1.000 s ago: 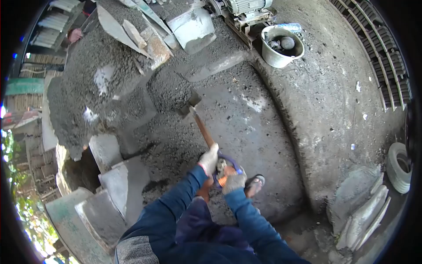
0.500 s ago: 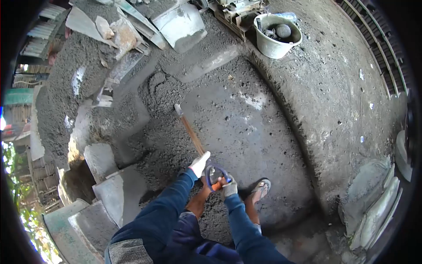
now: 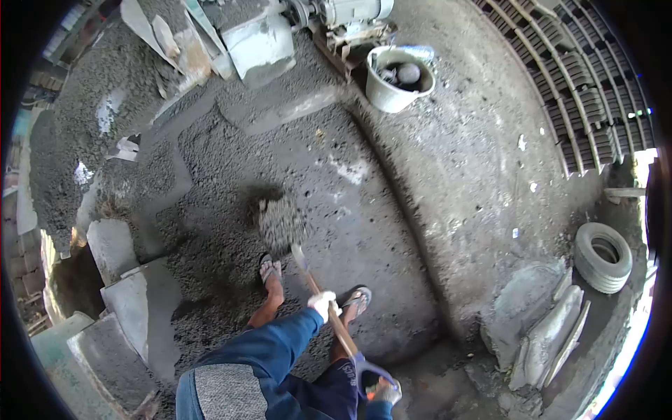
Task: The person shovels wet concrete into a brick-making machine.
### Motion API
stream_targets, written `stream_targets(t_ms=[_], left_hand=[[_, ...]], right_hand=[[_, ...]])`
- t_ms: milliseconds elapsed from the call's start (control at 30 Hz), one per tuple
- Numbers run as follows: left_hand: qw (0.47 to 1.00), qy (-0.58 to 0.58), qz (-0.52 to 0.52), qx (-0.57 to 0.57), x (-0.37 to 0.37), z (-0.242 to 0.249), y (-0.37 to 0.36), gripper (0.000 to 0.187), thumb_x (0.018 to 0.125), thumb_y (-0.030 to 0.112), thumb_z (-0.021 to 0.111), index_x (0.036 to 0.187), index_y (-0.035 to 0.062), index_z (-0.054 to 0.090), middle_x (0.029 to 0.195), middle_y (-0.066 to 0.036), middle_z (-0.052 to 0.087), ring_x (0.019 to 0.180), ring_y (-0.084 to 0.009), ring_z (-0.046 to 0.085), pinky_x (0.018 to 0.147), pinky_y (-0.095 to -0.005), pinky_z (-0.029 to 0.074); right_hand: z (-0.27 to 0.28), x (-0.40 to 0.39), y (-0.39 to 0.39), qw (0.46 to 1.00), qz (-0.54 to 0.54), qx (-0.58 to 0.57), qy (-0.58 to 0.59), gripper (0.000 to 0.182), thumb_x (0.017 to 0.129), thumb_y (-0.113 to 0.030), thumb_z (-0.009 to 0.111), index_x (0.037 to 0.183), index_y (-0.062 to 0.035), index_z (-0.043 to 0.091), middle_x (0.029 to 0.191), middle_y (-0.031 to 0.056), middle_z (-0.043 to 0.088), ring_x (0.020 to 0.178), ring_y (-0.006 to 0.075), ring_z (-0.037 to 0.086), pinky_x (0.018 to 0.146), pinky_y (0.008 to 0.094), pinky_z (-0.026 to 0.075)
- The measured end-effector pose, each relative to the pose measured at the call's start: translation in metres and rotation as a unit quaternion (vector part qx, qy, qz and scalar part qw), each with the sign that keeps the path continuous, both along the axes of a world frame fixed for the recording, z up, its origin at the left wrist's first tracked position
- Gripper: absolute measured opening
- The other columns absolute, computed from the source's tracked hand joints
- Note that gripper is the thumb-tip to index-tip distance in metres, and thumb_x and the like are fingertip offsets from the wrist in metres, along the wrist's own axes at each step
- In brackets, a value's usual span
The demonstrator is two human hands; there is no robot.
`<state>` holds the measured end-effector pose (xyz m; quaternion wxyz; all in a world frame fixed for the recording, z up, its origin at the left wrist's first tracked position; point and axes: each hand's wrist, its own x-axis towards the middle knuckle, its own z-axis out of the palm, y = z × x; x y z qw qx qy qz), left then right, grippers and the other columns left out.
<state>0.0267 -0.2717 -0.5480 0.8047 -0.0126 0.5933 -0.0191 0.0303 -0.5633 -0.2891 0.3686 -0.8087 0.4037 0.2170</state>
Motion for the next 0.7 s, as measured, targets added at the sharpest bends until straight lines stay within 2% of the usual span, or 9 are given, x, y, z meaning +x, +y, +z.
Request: stream_targets(t_ms=[133,233,300,367,467,533,567,633,700], left_hand=[[0.997,-0.014,0.004,-0.079,0.005,0.107,-0.078,0.012,0.084,0.019,0.070,0.088,0.0127,0.060,0.069,-0.011,0.055,0.061,-0.0336,0.057,0.074,-0.0621,0.053],[0.992,0.002,0.003,-0.126,0.017,0.189,-0.099,0.029,0.088,0.018,0.068,0.105,0.0093,0.046,0.074,-0.012,0.050,0.061,-0.0317,0.056,0.071,-0.0593,0.053],[0.997,0.032,0.030,-0.068,0.028,0.258,-0.090,0.023,0.088,0.017,0.068,0.099,0.0088,0.049,0.073,-0.011,0.051,0.061,-0.0308,0.056,0.070,-0.0565,0.054],[0.992,-0.098,0.080,-0.029,0.023,0.327,-0.058,0.019,0.088,0.016,0.069,0.092,0.0085,0.052,0.071,-0.010,0.053,0.061,-0.0302,0.056,0.067,-0.0533,0.054],[0.973,-0.177,0.121,0.090,0.031,0.403,0.017,0.022,0.089,0.024,0.062,0.075,0.0084,0.054,0.064,-0.013,0.054,0.063,-0.0335,0.057,0.078,-0.0553,0.048],[0.908,-0.338,0.084,0.232,0.033,0.417,0.063,0.028,0.093,0.024,0.056,0.069,0.0075,0.054,0.066,-0.014,0.058,0.070,-0.0343,0.060,0.083,-0.0554,0.048],[0.925,-0.298,0.072,0.225,0.043,0.419,0.070,0.023,0.093,0.019,0.058,0.074,0.0061,0.057,0.070,-0.015,0.060,0.075,-0.0345,0.061,0.087,-0.0561,0.049],[0.958,-0.258,0.016,0.126,0.060,0.426,0.045,0.016,0.093,0.016,0.060,0.082,0.0048,0.058,0.078,-0.015,0.062,0.078,-0.0348,0.061,0.090,-0.0567,0.049],[0.964,-0.260,0.021,-0.046,0.063,0.373,-0.003,0.010,0.094,0.013,0.060,0.090,0.0044,0.058,0.084,-0.015,0.063,0.083,-0.0352,0.061,0.091,-0.0564,0.049]], right_hand=[[0.096,0.005,-0.076,0.996,-0.028,0.007,0.081,0.019,0.088,-0.018,0.072,0.101,-0.0046,0.067,0.092,0.0090,0.069,0.080,0.0236,0.066,0.065,0.0403,0.054],[0.115,0.026,-0.089,0.995,0.027,0.041,0.084,0.016,0.089,-0.018,0.071,0.096,-0.0042,0.066,0.088,0.0088,0.069,0.076,0.0224,0.066,0.063,0.0390,0.054],[0.115,0.044,-0.090,0.990,0.080,0.100,0.059,0.015,0.090,-0.018,0.070,0.093,-0.0040,0.066,0.086,0.0086,0.069,0.074,0.0216,0.066,0.062,0.0381,0.054],[0.105,0.062,-0.084,0.968,0.150,0.203,0.003,0.014,0.091,-0.018,0.069,0.089,-0.0037,0.066,0.084,0.0085,0.069,0.072,0.0208,0.067,0.061,0.0372,0.054],[0.073,0.087,-0.067,0.861,0.258,0.413,-0.147,0.016,0.092,-0.018,0.067,0.085,-0.0034,0.066,0.080,0.0082,0.068,0.069,0.0196,0.067,0.059,0.0359,0.054],[0.073,0.111,-0.061,0.865,0.328,0.366,-0.095,0.019,0.093,-0.020,0.063,0.083,-0.0041,0.066,0.080,0.0090,0.069,0.067,0.0212,0.067,0.056,0.0390,0.055],[0.085,0.128,-0.056,0.876,0.368,0.311,-0.028,0.021,0.093,-0.022,0.060,0.084,-0.0050,0.065,0.081,0.0099,0.069,0.066,0.0231,0.068,0.054,0.0426,0.055],[0.054,0.141,-0.099,0.950,0.125,0.287,-0.022,0.015,0.089,-0.019,0.060,0.086,-0.0056,0.065,0.076,0.0104,0.067,0.059,0.0252,0.066,0.046,0.0445,0.052],[0.044,0.137,-0.178,0.933,-0.019,0.355,-0.058,0.012,0.088,-0.018,0.061,0.087,-0.0057,0.063,0.072,0.0097,0.066,0.054,0.0263,0.064,0.042,0.0451,0.050]])
